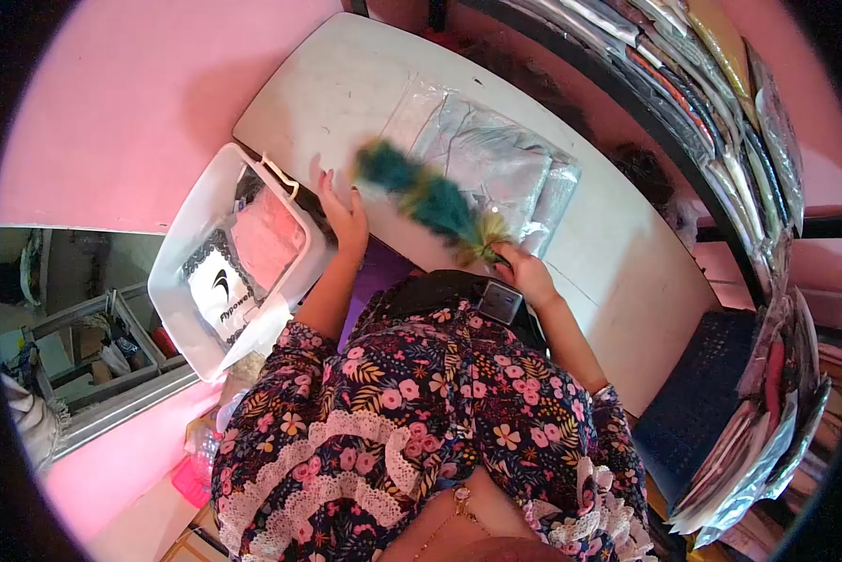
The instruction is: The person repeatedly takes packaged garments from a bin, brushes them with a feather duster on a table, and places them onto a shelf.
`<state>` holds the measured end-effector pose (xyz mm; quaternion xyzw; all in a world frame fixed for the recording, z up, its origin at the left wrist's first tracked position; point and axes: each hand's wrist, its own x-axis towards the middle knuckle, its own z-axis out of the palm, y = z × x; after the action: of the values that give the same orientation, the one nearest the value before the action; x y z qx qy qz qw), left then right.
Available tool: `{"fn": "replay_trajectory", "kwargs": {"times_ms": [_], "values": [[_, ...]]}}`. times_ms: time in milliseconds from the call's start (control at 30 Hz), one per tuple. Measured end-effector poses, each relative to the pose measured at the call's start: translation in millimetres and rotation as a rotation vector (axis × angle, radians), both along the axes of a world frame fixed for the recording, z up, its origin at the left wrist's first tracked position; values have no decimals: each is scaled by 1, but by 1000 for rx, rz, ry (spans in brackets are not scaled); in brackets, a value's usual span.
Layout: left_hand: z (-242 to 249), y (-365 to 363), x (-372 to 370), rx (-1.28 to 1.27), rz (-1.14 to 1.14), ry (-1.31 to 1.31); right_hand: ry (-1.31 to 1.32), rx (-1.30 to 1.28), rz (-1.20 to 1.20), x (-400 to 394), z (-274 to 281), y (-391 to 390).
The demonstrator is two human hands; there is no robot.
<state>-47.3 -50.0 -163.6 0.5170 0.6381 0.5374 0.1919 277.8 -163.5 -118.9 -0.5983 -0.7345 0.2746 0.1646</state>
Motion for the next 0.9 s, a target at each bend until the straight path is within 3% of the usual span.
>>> {"fn": "replay_trajectory", "kwargs": {"times_ms": [33, 67, 100, 167, 200, 267, 333, 367, 400, 567, 667, 733, 767, 833, 900], "values": [[9, -1, 5, 95, -55, 272, 10, 29, 161, 2, 5, 5], [15, -3, 10, 128, -119, 294, 9, 31, 163, 0, 10, 11], [15, -3, 11, 130, -118, 293, -77, 0, 80, -2, 14, 17], [13, -2, 12, 128, -432, 749, -163, -29, -1, -9, 18, 30], [6, -2, 11, 130, -430, 749, -129, -56, -85, -13, 19, 36], [-15, -3, 9, -44, -675, 874, -95, -80, -167, -13, 18, 41], [-21, -5, 7, -118, -686, 863, -81, 106, 58, -9, 14, 42], [-24, -5, 7, -192, -705, 853, -81, 107, 54, -6, 11, 46], [-12, -4, 11, -80, -666, 859, -130, 75, -32, -6, 14, 54], [-2, 4, 20, -20, -671, 800, -255, -26, -380, -10, 30, 89], [-11, -2, 21, -57, -661, 805, -159, -2, -191, -9, 31, 61], [-24, -2, 13, -326, -692, 979, -72, 103, 11, -2, 26, 30], [-26, -2, 10, -323, -694, 979, -74, 104, 8, 6, 20, 21], [-16, -6, 11, -35, -628, 865, -142, 109, -284, 30, 11, 3], [-13, -5, 15, -32, -629, 865, -257, 31, -588, 54, 12, 2]]}}
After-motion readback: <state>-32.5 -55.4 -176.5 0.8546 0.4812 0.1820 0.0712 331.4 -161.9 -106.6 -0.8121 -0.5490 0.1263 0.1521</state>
